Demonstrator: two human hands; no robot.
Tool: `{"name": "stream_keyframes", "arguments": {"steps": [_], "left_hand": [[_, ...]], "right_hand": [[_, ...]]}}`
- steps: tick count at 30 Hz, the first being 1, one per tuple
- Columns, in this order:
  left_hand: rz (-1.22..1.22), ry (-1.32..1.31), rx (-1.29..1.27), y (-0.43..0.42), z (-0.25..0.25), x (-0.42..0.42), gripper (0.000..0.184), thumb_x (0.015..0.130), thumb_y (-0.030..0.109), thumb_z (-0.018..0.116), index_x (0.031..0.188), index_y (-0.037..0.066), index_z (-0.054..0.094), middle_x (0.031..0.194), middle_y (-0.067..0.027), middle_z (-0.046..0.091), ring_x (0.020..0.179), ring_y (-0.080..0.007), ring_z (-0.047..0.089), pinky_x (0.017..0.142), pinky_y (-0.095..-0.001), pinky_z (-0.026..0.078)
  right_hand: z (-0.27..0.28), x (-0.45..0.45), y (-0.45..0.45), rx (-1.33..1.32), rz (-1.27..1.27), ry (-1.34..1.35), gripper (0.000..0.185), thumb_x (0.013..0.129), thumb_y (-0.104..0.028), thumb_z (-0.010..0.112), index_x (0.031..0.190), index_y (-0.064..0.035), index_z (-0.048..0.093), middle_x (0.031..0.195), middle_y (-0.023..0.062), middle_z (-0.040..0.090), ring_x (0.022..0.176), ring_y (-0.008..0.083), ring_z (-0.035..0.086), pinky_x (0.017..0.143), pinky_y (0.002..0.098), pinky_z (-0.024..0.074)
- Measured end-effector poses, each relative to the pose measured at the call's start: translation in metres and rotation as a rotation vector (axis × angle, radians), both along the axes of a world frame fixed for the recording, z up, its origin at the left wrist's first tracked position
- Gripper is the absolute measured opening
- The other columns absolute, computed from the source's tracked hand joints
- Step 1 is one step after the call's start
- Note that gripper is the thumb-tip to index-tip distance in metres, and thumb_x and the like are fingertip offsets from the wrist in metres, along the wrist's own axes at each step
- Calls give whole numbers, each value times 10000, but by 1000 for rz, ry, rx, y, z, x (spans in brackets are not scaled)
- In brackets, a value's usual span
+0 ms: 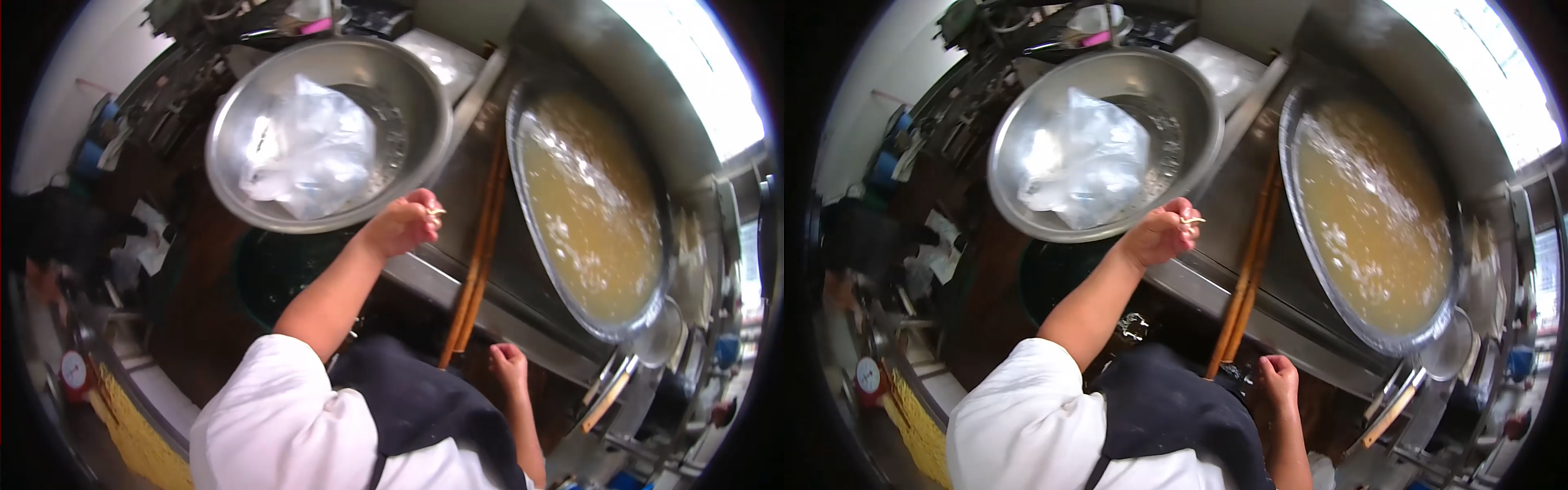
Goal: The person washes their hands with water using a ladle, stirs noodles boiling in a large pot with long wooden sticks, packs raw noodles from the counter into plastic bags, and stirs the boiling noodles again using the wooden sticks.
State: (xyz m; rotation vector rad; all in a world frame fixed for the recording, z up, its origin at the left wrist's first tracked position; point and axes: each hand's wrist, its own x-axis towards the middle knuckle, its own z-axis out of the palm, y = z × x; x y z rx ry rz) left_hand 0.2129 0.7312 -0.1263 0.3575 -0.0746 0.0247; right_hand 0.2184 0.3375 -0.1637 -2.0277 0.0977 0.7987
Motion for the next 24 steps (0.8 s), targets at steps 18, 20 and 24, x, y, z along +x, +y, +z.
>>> {"name": "stream_keyframes", "arguments": {"steps": [18,20,24], "left_hand": [[1425,-45,1106,312,307,-228,114,815,71,593,925,38,593,777,-63,569,673,-165,555,665,-263,462],[1023,822,1370,384,270,-211,186,766,103,590,945,53,570,798,-18,522,710,-132,523,665,-288,461],[999,559,1211,365,218,-161,462,780,115,646,1231,116,544,1010,-21,634,809,-148,601,727,-322,489]], "right_hand": [[9,-4,29,-25,109,-22,133,883,-143,631,880,-14,600,670,35,587,543,100,531,479,232,454],[10,-14,19,-58,120,-55,130,884,-143,631,876,-17,601,670,32,587,539,98,530,477,232,451],[18,-34,15,-73,42,-81,115,881,-149,636,874,-35,619,679,29,596,539,95,535,482,230,450]]}}
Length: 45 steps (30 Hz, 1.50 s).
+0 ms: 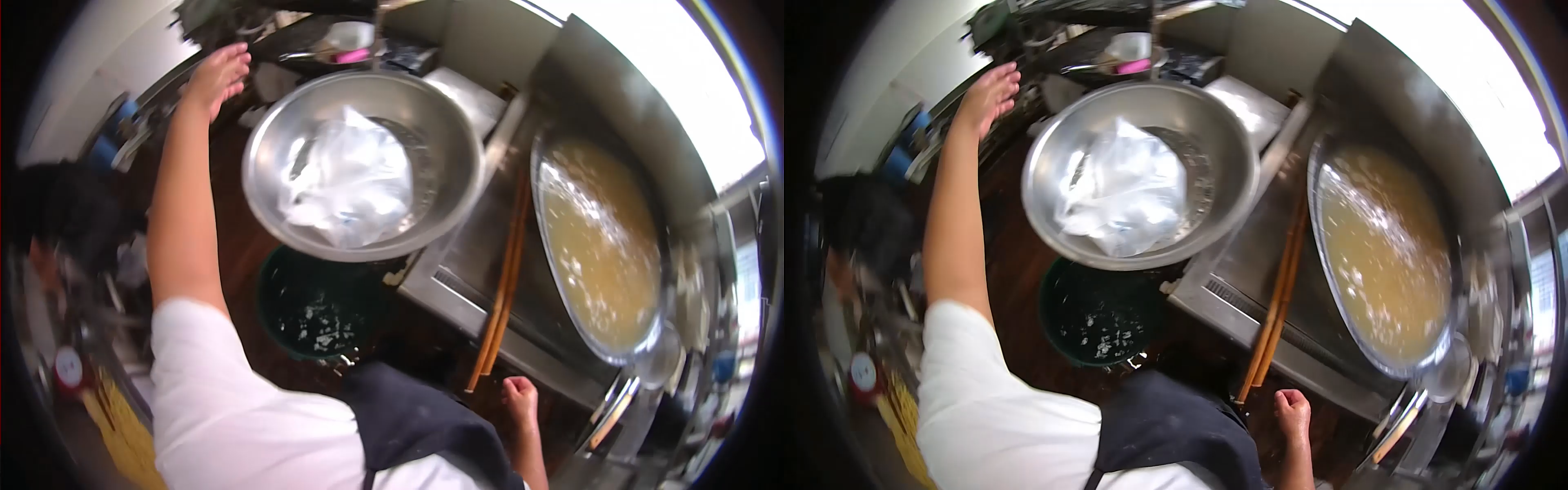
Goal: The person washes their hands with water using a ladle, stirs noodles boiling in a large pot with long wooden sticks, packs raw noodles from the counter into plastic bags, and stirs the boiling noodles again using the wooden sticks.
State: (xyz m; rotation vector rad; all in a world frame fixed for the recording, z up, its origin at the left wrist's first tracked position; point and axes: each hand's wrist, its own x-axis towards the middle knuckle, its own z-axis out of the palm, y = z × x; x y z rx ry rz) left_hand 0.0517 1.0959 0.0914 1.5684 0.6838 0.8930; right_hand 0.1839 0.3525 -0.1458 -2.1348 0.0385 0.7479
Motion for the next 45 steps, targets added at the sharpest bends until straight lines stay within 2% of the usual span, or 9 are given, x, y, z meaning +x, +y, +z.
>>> {"name": "stream_keyframes", "arguments": {"steps": [6,9,12,17,26,32,36,42,45], "left_hand": [[-700,-273,-315,-208,-138,33,320,660,37,616,976,7,572,777,-91,612,711,-195,620,650,-337,538],[-1255,154,-810,-325,-189,36,448,639,2,632,1085,-22,598,930,-165,676,825,-257,679,754,-366,551],[-1726,694,-623,-416,-251,33,471,739,23,596,1208,16,551,1093,-118,626,1038,-172,593,885,-309,484],[-1922,745,-97,-480,-245,50,495,717,174,650,1188,45,570,1094,-112,625,988,-202,580,840,-336,476],[-1582,662,69,-532,-204,-1,431,747,145,579,1149,-14,570,956,-130,660,875,-213,630,769,-319,501],[-959,950,-346,-493,-266,-36,300,863,331,615,1026,80,635,842,-75,657,652,-152,619,555,-300,506],[-220,603,-1078,-421,-333,-12,363,867,442,557,1035,123,602,793,-65,608,634,-182,580,514,-317,469],[229,561,-954,-353,-389,59,564,853,501,530,1136,17,590,1081,-139,617,914,-282,609,740,-455,499],[170,500,-871,-304,-506,86,506,851,494,536,1086,52,612,1037,-115,634,910,-273,613,772,-441,484]], "right_hand": [[3,-42,-29,-205,14,-56,177,851,-210,675,902,-40,667,739,25,653,639,93,582,562,254,481],[4,-53,-42,-246,-31,-44,202,834,-214,671,920,-31,678,814,93,691,743,156,644,698,305,509],[-21,-66,-74,-159,-44,-162,160,840,-185,686,901,-38,667,750,29,656,634,90,582,549,261,485],[-23,-101,-110,41,-329,61,126,879,-144,643,862,-20,628,691,27,599,562,87,544,489,230,467],[-154,-227,-221,13,-171,114,173,837,-196,692,808,-32,649,634,32,604,517,113,551,477,269,460],[-111,-235,-229,5,-384,494,83,870,-141,622,869,-61,602,615,37,549,465,139,499,389,282,402],[-100,-223,-253,-70,-657,559,68,885,-142,594,891,-92,549,603,43,519,462,150,488,377,273,374],[-69,-234,-245,-81,-912,588,108,892,-192,594,905,-104,531,596,39,527,445,157,510,362,268,357],[-47,-256,-206,-185,-890,558,131,885,-203,610,898,-84,556,599,52,553,426,149,507,367,249,364]]}}
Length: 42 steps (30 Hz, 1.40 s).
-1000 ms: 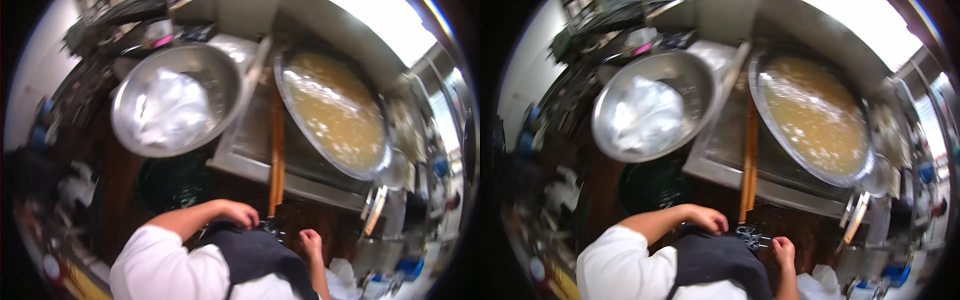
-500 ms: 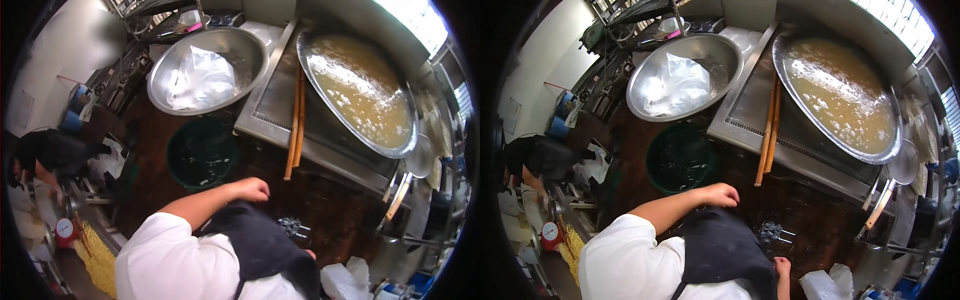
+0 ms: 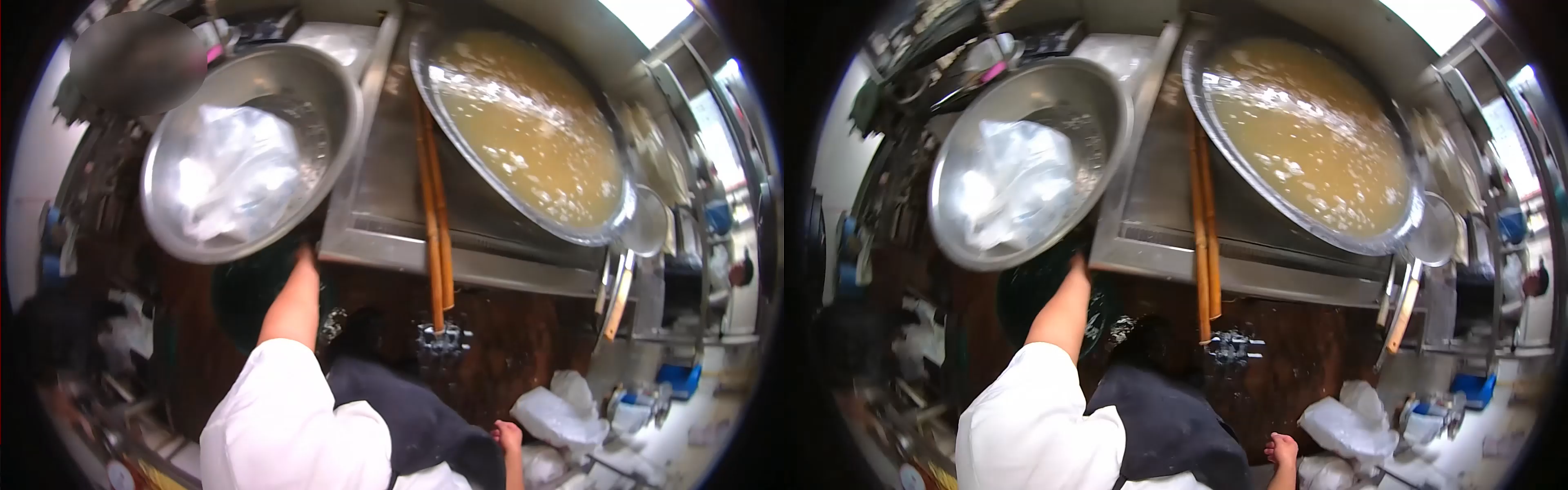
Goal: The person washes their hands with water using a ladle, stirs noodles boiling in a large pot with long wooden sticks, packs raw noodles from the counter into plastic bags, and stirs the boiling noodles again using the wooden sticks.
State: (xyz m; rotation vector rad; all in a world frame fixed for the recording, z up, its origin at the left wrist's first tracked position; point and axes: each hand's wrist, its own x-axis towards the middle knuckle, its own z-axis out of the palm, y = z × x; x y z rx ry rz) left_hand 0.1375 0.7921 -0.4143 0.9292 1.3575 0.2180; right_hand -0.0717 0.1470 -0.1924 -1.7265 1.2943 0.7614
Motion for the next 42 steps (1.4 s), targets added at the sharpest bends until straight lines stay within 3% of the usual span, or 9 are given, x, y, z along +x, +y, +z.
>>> {"name": "stream_keyframes", "arguments": {"steps": [2,10,16,22,26,30,37,39,42], "left_hand": [[53,-242,-99,19,-46,14,444,845,494,539,1005,92,637,945,-104,653,864,-272,621,747,-436,481],[-51,-14,-82,52,-24,48,458,846,484,542,1024,73,637,973,-108,652,890,-274,618,764,-432,477],[-96,43,-51,68,-15,50,469,846,476,544,1038,58,636,993,-111,652,909,-276,615,777,-429,475],[-188,47,-11,77,-7,49,480,847,468,547,1053,44,635,1014,-115,651,928,-278,613,790,-426,472],[-363,17,10,54,-3,51,487,847,463,548,1062,34,635,1028,-117,651,940,-279,611,798,-423,470],[-742,37,-23,-19,-11,36,495,847,458,550,1072,24,634,1042,-119,651,953,-280,610,806,-421,468],[-1655,278,62,-153,-10,-13,509,848,449,552,1088,8,634,1066,-123,650,975,-282,607,821,-418,465],[-1929,222,153,-178,-30,-10,513,848,446,553,1093,3,633,1073,-124,650,981,-283,607,826,-416,464],[-2475,-8,467,-239,-42,1,484,842,418,556,1071,1,645,1064,-134,655,987,-284,606,832,-409,463]], "right_hand": [[20,-9,37,-54,30,8,116,863,-174,639,899,-69,607,622,54,576,435,124,509,379,247,381],[62,-45,126,-44,101,84,185,846,-246,663,911,-73,656,700,21,621,554,101,561,465,237,430],[63,-40,123,-88,62,222,230,842,-287,660,940,-80,671,760,48,658,599,124,608,488,256,449],[46,-28,106,-98,65,64,204,852,-271,651,945,-90,657,752,78,658,546,143,597,443,284,448],[40,-22,121,13,63,-119,229,851,-295,680,942,-85,681,746,34,645,602,112,587,524,263,494],[23,-52,137,-39,90,-216,256,847,-340,686,946,-104,692,794,22,661,712,105,608,616,282,526],[-12,-159,135,-10,-185,-285,289,848,-356,643,907,-75,680,683,26,634,562,126,582,549,303,484],[-24,-188,148,2,-306,-328,291,843,-358,643,883,-72,681,676,26,634,558,130,579,543,308,479],[-40,-231,163,-86,-167,-313,334,829,-391,603,795,-68,679,681,72,648,565,192,599,574,350,486]]}}
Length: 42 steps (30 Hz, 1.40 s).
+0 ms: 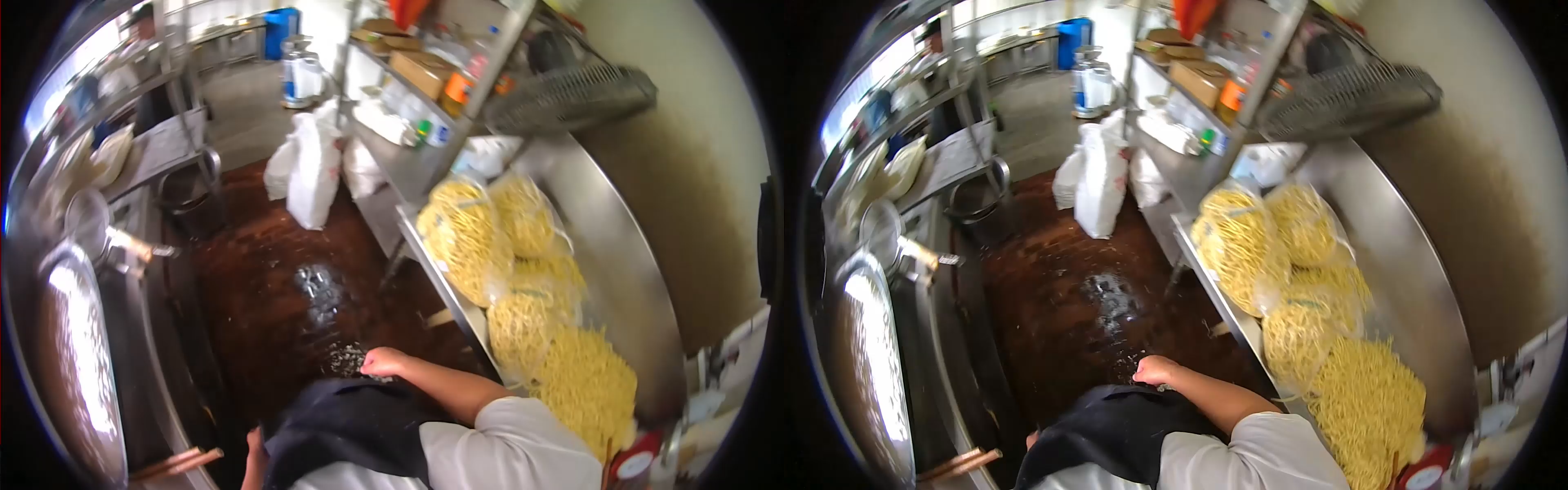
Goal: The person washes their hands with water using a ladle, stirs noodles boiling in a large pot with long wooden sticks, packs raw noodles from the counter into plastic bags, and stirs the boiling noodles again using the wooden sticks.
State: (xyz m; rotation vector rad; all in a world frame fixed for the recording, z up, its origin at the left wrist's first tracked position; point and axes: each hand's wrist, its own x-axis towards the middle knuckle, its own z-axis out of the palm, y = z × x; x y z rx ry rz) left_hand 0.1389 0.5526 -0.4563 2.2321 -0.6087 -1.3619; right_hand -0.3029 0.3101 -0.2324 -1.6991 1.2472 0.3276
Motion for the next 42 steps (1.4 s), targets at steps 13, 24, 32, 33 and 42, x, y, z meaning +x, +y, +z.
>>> {"name": "stream_keyframes", "arguments": {"steps": [13,24,32,33,42], "left_hand": [[-648,197,283,-279,114,-107,158,811,238,614,737,119,540,568,-33,485,444,-158,477,362,-325,332],[-1315,741,-191,-325,299,-397,411,836,154,699,1203,27,564,1015,-79,636,945,-135,595,855,-277,484],[-2011,383,-1133,-231,437,-594,519,778,202,728,1242,61,543,1066,-120,638,967,-286,615,878,-350,479],[-2014,282,-1264,-224,440,-619,544,770,218,728,1253,59,533,1080,-130,635,983,-317,612,904,-370,469],[-2078,-660,-1322,-221,422,-768,430,797,218,636,1171,23,556,1034,-156,637,953,-337,601,911,-427,429]], "right_hand": [[22,-119,105,-9,-1218,-94,274,826,-342,652,891,-80,696,694,43,632,568,121,580,542,276,486],[79,-116,225,-214,-1593,162,207,828,-258,669,928,-79,686,834,90,680,732,186,657,640,309,523],[128,-220,257,-953,-1635,72,109,795,-153,689,868,-75,670,755,90,638,661,236,630,622,321,507],[125,-243,265,-1063,-1569,99,105,784,-149,691,852,-75,665,756,93,635,679,241,630,617,321,503],[158,-421,237,-1007,-1099,511,525,721,-191,705,1202,-48,553,1256,179,515,1179,349,469,1003,472,353]]}}
